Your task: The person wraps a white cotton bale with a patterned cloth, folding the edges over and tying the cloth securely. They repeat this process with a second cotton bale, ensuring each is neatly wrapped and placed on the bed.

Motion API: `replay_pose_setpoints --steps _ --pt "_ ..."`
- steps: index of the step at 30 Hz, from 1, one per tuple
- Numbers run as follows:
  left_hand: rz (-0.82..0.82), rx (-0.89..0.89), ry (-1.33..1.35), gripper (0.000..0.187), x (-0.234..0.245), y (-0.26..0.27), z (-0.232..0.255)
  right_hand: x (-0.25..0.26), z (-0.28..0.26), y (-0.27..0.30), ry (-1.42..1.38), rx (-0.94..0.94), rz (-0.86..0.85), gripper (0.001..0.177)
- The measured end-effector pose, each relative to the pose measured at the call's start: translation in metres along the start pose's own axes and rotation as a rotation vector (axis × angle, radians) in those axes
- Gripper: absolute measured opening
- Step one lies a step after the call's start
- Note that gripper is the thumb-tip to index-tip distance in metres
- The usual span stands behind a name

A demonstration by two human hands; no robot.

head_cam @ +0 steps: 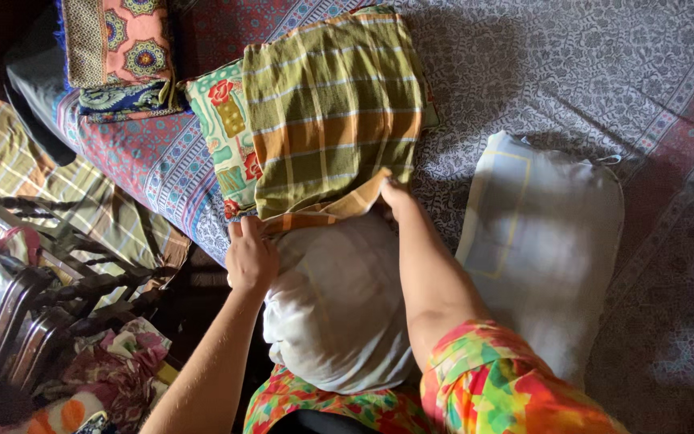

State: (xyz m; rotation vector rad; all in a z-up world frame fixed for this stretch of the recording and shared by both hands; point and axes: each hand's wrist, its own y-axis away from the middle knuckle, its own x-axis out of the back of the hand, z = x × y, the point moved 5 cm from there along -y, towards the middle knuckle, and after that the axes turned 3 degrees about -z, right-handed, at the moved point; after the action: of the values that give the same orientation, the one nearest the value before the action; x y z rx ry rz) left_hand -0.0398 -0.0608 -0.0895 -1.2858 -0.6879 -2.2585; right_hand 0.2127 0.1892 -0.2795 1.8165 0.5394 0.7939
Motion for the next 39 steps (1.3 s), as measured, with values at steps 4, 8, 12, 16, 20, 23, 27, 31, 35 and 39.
replay_pose_setpoints --steps 4,8,12,16,20,23,27,31,35,39 --pt "0.013 -0.047 -0.001 0.032 -0.005 -0.011 -0.002 0.003 -0.073 0.028 -0.681 0.474 -0.427 0.087" --pt "-0.048 -0.028 -0.052 0.038 -0.005 -0.017 0.004 -0.006 -0.084 -0.003 -0.800 0.729 -0.432 0.082" --pt "-0.112 0.018 -0.130 0.042 -0.009 -0.023 0.008 -0.059 -0.035 -0.029 0.073 0.472 -0.112 0.075" --pt "-0.078 -0.075 -0.155 0.031 -0.020 -0.030 0.000 -0.077 -0.016 -0.014 0.428 0.457 0.022 0.071" --pt "-0.089 -0.038 -0.170 0.030 -0.034 -0.033 -0.016 -0.074 -0.018 0.011 0.552 0.486 0.111 0.066" --pt "-0.217 0.120 -0.146 0.034 -0.041 -0.035 -0.028 -0.070 -0.018 0.032 0.624 0.512 0.177 0.063" --pt "-0.014 0.033 -0.100 0.029 -0.028 -0.030 -0.023 -0.058 -0.014 0.049 0.682 0.539 0.300 0.060" --pt "-0.010 0.095 -0.071 0.024 -0.031 -0.030 -0.032 -0.041 0.004 0.061 0.741 0.605 0.486 0.056" --pt "0.055 0.238 0.059 0.025 -0.050 -0.038 -0.058 -0.026 0.011 0.085 0.633 0.731 0.572 0.052" --pt "-0.208 0.534 0.346 0.021 -0.088 -0.053 -0.106 -0.008 0.021 0.108 0.483 0.508 0.424 0.071"
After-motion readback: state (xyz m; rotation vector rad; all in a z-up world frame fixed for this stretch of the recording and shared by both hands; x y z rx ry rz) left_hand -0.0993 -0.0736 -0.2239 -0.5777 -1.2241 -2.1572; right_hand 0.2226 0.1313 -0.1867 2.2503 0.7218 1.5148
